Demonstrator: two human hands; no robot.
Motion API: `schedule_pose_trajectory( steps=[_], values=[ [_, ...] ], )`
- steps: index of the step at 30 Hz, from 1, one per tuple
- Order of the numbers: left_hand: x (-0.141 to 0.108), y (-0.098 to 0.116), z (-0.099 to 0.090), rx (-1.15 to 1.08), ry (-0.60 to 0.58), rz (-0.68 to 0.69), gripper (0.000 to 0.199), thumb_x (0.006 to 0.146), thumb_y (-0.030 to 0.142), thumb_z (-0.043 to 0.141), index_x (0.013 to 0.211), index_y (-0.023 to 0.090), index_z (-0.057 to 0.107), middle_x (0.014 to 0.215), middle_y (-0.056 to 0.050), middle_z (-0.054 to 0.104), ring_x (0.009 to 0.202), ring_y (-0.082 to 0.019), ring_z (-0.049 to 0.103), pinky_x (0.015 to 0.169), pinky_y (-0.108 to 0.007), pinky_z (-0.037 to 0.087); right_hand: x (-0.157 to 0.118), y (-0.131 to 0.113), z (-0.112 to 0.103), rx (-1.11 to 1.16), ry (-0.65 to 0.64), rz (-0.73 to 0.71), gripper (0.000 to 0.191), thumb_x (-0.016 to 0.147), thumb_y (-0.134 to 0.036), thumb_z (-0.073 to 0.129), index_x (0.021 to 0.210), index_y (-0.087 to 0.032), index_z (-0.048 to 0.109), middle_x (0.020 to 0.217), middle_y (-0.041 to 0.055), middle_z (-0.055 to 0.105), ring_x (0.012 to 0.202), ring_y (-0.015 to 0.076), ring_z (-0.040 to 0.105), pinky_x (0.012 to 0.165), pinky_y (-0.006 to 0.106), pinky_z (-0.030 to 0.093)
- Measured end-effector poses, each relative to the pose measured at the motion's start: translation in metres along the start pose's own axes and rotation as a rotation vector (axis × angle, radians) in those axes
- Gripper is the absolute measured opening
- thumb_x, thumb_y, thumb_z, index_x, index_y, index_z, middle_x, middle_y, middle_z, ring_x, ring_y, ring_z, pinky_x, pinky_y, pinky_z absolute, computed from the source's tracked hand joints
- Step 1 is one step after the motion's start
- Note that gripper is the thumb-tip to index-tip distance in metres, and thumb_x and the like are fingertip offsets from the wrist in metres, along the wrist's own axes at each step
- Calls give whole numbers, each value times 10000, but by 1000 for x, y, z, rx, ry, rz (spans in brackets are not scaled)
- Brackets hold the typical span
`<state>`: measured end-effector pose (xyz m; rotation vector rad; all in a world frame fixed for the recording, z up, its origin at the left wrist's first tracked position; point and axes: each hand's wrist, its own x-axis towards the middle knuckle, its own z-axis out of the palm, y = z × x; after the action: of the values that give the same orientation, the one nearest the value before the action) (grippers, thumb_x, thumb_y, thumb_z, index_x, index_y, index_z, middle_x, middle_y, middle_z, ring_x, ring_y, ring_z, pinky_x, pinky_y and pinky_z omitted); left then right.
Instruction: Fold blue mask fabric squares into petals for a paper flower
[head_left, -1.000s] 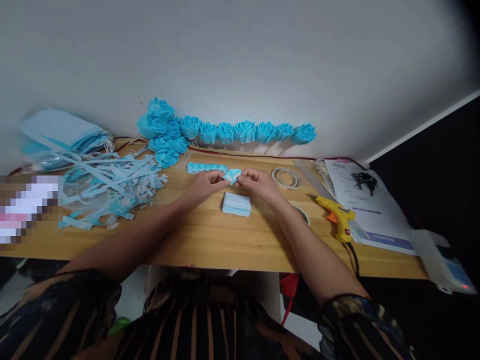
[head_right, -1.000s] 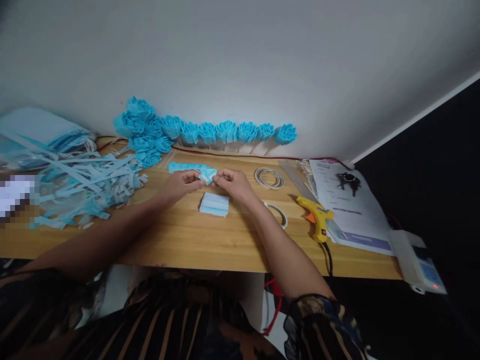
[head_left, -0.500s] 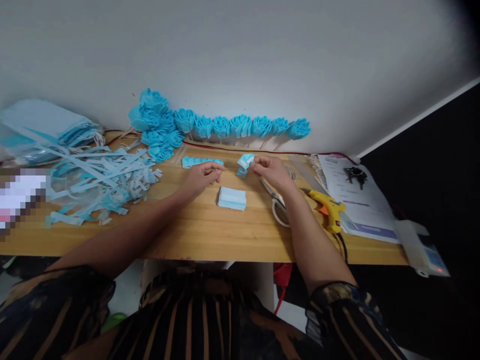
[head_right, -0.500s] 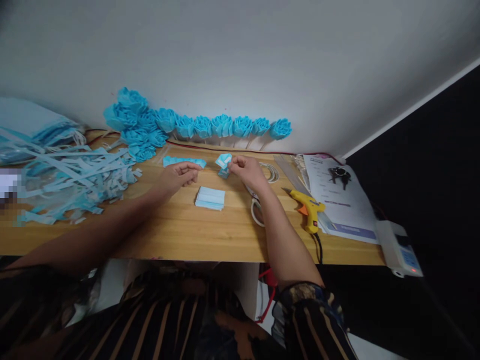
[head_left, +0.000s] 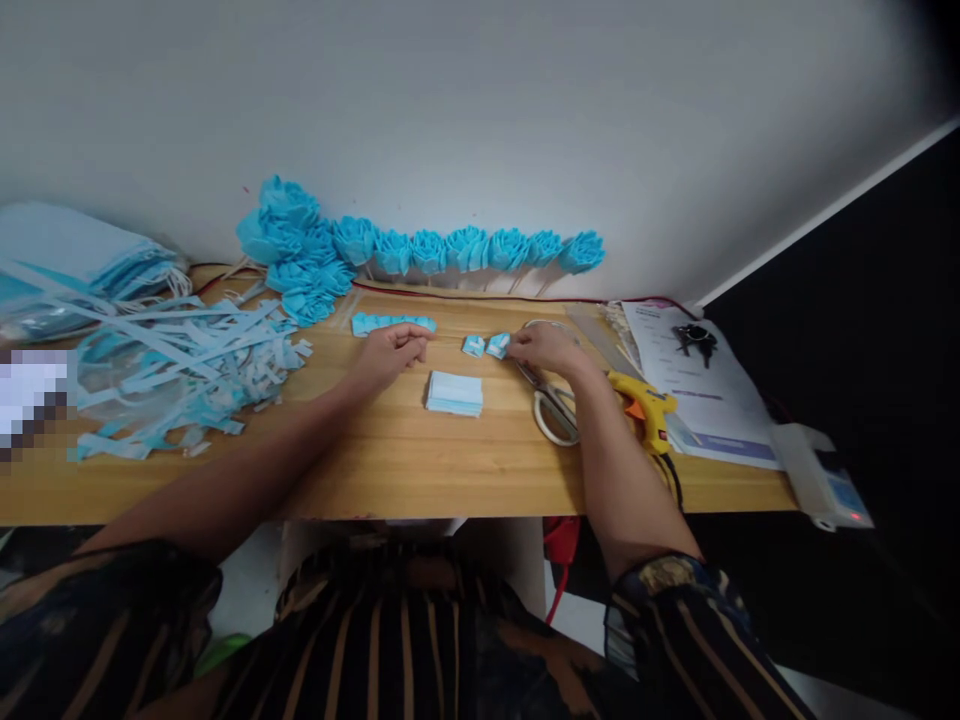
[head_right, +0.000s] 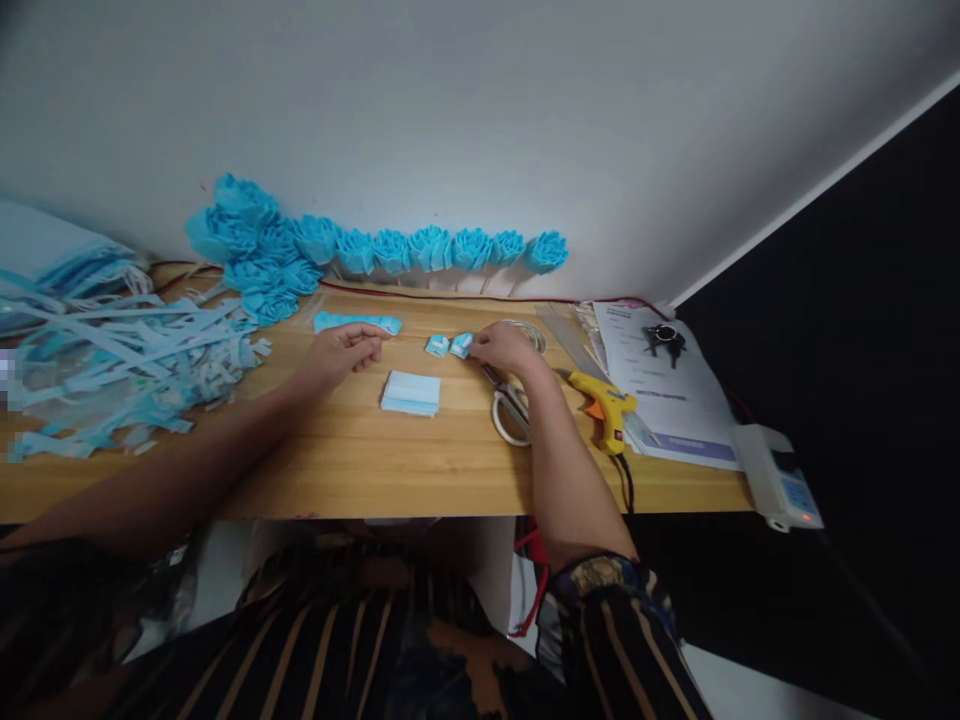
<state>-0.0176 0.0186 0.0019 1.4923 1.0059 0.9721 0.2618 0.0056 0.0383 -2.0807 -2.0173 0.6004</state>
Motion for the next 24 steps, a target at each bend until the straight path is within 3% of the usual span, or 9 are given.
schedule_pose_trajectory(
  steps=[4, 9, 16, 18, 20, 24],
  values=[
    [0, -1, 1, 40, -14, 13, 154, 761, 231, 638, 868, 171, 730, 638, 17, 632, 549, -90, 495, 529, -219, 391, -4, 3, -4, 116, -2, 3, 220, 797, -352, 614, 658, -191, 668, 560, -23, 584, 606, 144, 534, 587, 289, 337],
    [-2, 1, 3, 67, -28, 3, 154, 773, 208, 636, 880, 172, 742, 637, 16, 639, 551, -95, 511, 542, -224, 414, 1, 0, 4, -14, -92, -62, 252, 797, -285, 621, 561, -201, 630, 537, -12, 594, 573, 137, 535, 586, 290, 344],
    [-3, 4, 2, 80, -13, 18, 112, 772, 187, 630, 813, 182, 734, 624, 8, 647, 548, -97, 513, 546, -228, 422, 4, 0, 11, -7, 44, 3, 306, 875, -349, 606, 636, -178, 688, 621, 40, 687, 575, 155, 573, 565, 302, 341],
    [-3, 5, 2, 78, -7, 16, 111, 772, 180, 628, 806, 182, 734, 618, 11, 642, 548, -96, 513, 549, -227, 422, 5, 0, 12, 19, 164, -22, 255, 887, -322, 596, 757, -166, 751, 723, 61, 740, 665, 182, 629, 610, 302, 379],
    [-3, 6, 2, 78, -6, 10, 112, 771, 173, 626, 804, 181, 733, 614, 14, 638, 546, -95, 511, 550, -227, 419, 6, 0, 16, 83, 245, -110, 249, 887, -302, 618, 996, -156, 788, 893, 83, 786, 801, 210, 683, 698, 305, 449],
    [-3, 7, 3, 73, -9, -4, 124, 770, 160, 617, 814, 174, 732, 620, 17, 636, 549, -93, 509, 553, -224, 416, 8, -4, 29, 178, 140, -324, 650, 826, -277, 752, 1452, -188, 600, 1286, 130, 744, 1138, 259, 695, 964, 372, 519]
  ],
)
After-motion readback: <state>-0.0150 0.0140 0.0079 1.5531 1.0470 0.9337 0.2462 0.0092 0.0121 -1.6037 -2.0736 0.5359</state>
